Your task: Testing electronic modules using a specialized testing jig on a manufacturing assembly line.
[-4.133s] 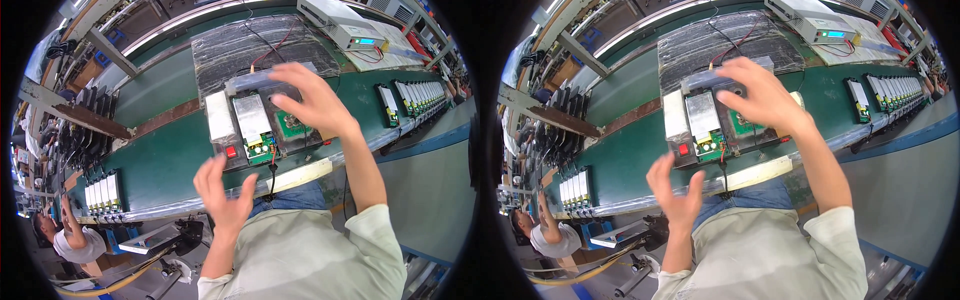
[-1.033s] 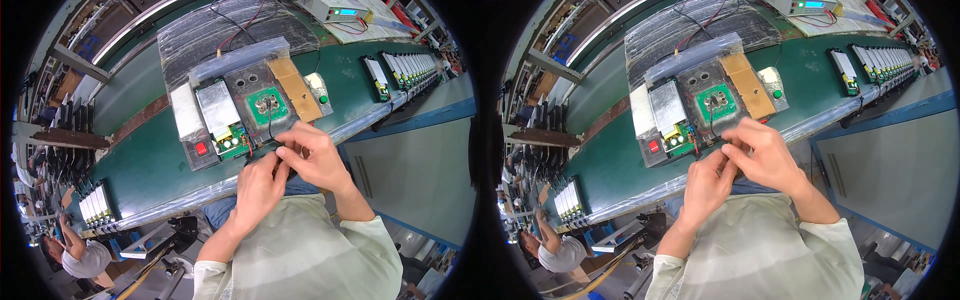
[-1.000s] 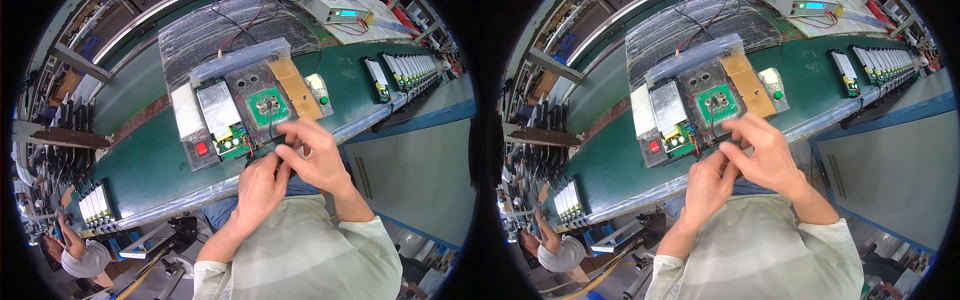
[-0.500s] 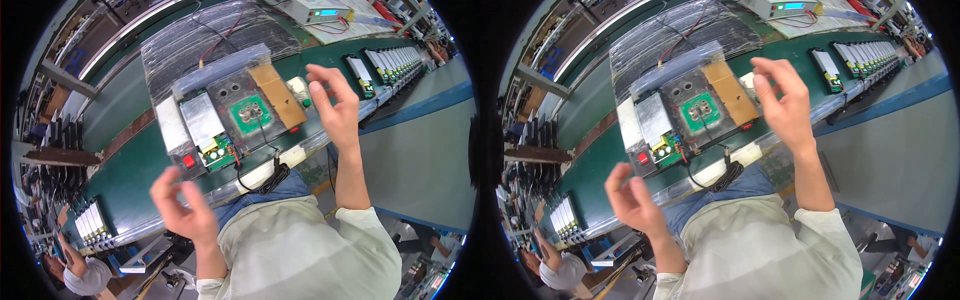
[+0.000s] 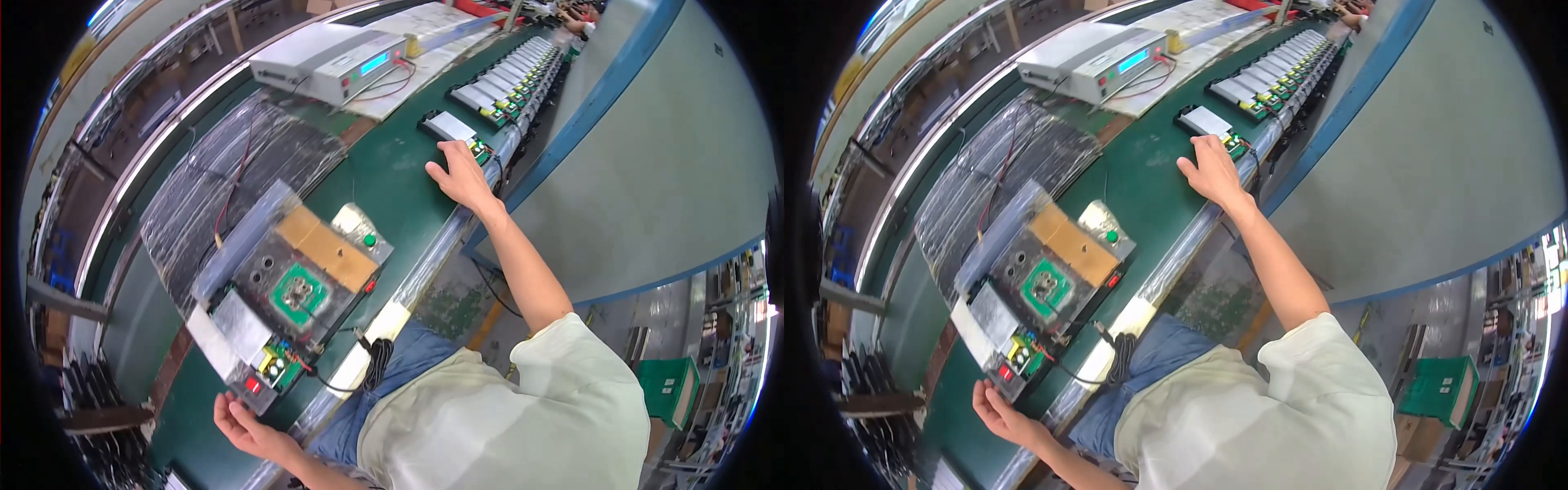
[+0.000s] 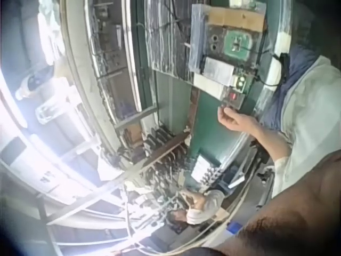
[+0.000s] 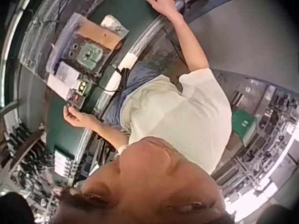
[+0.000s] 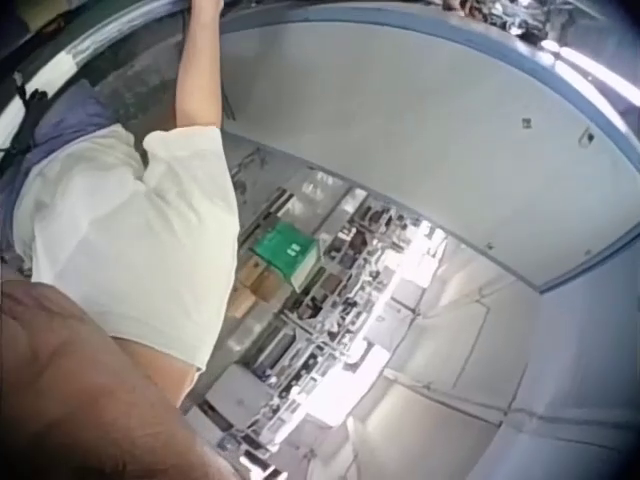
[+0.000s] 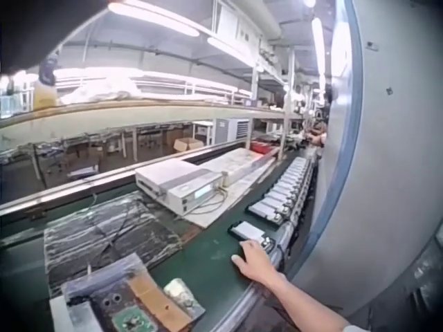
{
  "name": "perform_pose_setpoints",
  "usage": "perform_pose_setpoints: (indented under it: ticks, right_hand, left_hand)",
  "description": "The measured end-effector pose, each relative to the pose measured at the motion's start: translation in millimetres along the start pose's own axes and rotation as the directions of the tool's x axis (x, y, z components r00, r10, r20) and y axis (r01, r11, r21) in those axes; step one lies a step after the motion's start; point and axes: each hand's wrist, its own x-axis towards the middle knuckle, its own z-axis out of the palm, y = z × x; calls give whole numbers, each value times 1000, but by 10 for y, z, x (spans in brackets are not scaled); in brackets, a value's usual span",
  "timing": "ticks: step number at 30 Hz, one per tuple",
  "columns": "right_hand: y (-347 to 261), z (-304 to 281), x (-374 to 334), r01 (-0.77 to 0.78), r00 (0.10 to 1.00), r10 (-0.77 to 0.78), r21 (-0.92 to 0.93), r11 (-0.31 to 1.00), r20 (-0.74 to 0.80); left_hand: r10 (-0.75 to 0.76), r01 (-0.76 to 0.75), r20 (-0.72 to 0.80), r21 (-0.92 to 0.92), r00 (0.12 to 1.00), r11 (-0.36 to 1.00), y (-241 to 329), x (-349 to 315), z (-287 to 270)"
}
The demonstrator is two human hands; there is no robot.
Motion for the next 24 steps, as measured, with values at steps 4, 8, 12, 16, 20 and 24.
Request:
perform_pose_setpoints:
  ticks: [4,8,12,16,20,24]
  right_hand:
    - [437,-86,270,-1,1000,3,-139,990,17]
    - [659,-152,447,-47,999,43,-119,992,-29]
    - [731,-123,514,-8,999,2,-124,992,-50]
    - [797,-90,605,-14,997,5,-108,994,-83]
    - [932,-18,705,-23,995,6,-168,986,-99]
    - [1131,12,860,-51,996,36,-183,982,-82]
  left_hand:
    - [-33,34,31,-31,999,999,-38,33,-27]
    - [-105,104,-31,-36,994,994,-25,56,-24]
    - [-81,79,-30,-56,996,995,-26,53,-42]
    - [-99,99,17,-32,995,995,-11,23,-80]
    - [-59,58,40,19,997,998,35,-18,-70]
    - [-11,9,57,40,998,999,125,-75,-35]
